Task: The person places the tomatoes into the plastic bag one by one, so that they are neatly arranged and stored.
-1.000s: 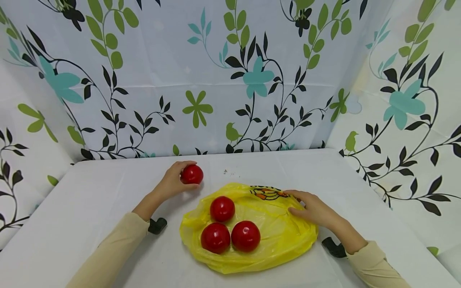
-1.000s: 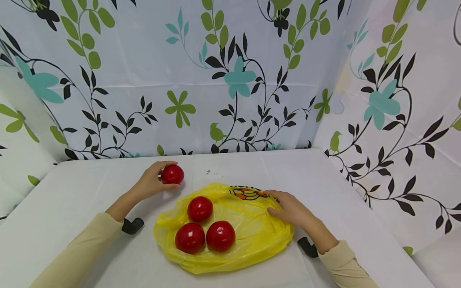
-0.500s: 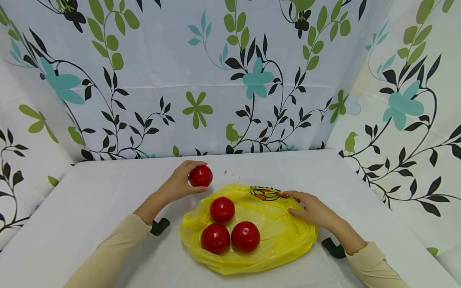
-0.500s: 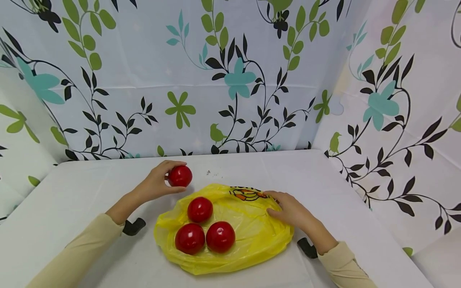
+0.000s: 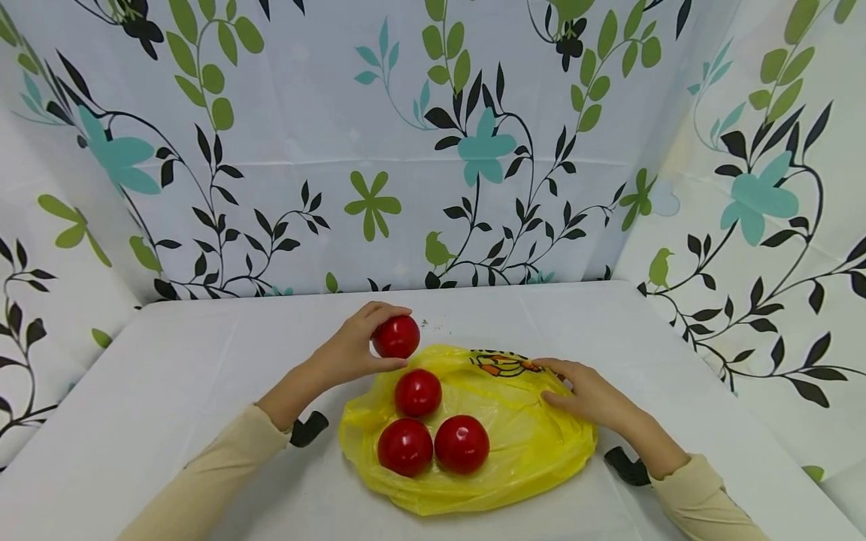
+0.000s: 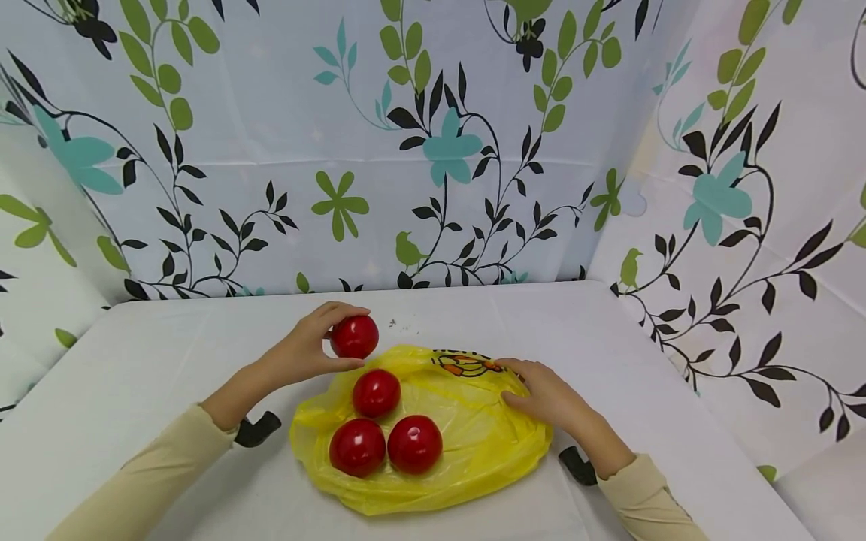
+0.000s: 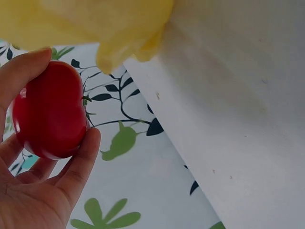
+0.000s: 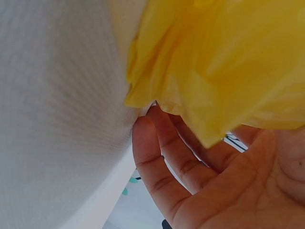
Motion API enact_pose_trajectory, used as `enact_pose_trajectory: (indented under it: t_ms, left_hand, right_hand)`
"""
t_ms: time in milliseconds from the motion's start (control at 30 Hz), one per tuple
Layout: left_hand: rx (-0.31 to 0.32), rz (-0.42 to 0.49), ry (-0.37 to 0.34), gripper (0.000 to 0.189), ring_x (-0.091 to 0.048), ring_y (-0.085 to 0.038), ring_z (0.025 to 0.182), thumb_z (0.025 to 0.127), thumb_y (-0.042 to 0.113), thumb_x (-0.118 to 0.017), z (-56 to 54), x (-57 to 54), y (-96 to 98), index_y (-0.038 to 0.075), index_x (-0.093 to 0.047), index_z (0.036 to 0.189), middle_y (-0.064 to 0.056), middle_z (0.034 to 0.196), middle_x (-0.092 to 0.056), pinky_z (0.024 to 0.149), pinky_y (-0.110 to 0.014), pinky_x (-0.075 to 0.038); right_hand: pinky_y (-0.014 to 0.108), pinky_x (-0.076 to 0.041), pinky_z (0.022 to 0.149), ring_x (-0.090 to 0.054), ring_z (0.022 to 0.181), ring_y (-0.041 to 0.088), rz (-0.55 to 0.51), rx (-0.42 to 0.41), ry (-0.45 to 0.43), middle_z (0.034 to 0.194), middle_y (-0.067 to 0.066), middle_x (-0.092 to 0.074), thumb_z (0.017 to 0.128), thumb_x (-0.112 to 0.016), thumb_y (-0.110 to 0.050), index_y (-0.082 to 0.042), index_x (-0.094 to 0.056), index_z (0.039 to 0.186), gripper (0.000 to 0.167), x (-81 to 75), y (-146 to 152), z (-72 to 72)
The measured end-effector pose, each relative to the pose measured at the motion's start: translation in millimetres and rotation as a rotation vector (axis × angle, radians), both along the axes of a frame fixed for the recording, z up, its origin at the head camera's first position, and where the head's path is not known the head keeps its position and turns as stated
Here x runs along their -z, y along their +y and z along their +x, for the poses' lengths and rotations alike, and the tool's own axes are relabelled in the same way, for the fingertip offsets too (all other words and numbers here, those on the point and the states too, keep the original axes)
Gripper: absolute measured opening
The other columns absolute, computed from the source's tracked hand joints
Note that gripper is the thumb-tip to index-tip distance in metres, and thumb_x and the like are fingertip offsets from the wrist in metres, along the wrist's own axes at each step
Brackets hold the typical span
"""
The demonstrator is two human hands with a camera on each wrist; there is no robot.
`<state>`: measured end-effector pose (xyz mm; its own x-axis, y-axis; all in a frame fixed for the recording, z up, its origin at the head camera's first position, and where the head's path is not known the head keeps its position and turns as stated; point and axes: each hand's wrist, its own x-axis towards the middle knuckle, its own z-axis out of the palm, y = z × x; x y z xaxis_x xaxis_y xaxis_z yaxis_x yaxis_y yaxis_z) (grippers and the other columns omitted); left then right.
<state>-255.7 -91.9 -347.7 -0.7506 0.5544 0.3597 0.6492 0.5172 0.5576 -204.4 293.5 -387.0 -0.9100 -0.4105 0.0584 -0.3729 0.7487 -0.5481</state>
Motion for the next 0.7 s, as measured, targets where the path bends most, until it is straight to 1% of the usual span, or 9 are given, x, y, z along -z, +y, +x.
enact_pose_trajectory:
  t_ms: [233, 400, 700]
  left_hand:
    - [0.035, -0.018, -0.007, 0.068, -0.054, -0.029, 0.116, 0.078, 0.018, -0.084, 11.4, -6.1, 11.9, 0.015, -0.051, 0.137, -0.012, 0.131, -0.05, 0.088, -0.041, -0.056]
    - [0.069, -0.025, -0.005, 0.067, -0.054, -0.028, 0.116, 0.078, 0.018, -0.083, 16.4, -10.9, 21.2, 0.017, -0.051, 0.137, -0.012, 0.132, -0.05, 0.087, -0.039, -0.057]
    - [0.102, -0.048, -0.063, 0.066, -0.054, -0.025, 0.117, 0.079, 0.019, -0.082, 25.1, -12.4, 34.5, 0.019, -0.05, 0.137, -0.007, 0.136, -0.047, 0.086, -0.036, -0.057]
  right_hand:
    - [0.06, -0.044, 0.098, -0.053, 0.117, 0.039, 0.003, 0.003, -0.004, 0.136, 0.02, -0.054, 0.094, -0.065, -0.02, -0.005, -0.051, 0.138, 0.049, 0.6, 0.2, 0.1]
    - [0.059, -0.045, 0.097, -0.054, 0.114, 0.037, 0.002, 0.004, -0.001, 0.135, 0.019, -0.055, 0.094, -0.064, -0.019, -0.005, -0.051, 0.139, 0.049, 0.3, 0.6, -0.1]
    - [0.059, -0.045, 0.098, -0.054, 0.114, 0.037, 0.001, 0.004, -0.009, 0.135, 0.02, -0.055, 0.094, -0.064, -0.018, -0.005, -0.051, 0.139, 0.048, -1.5, -0.1, 0.6]
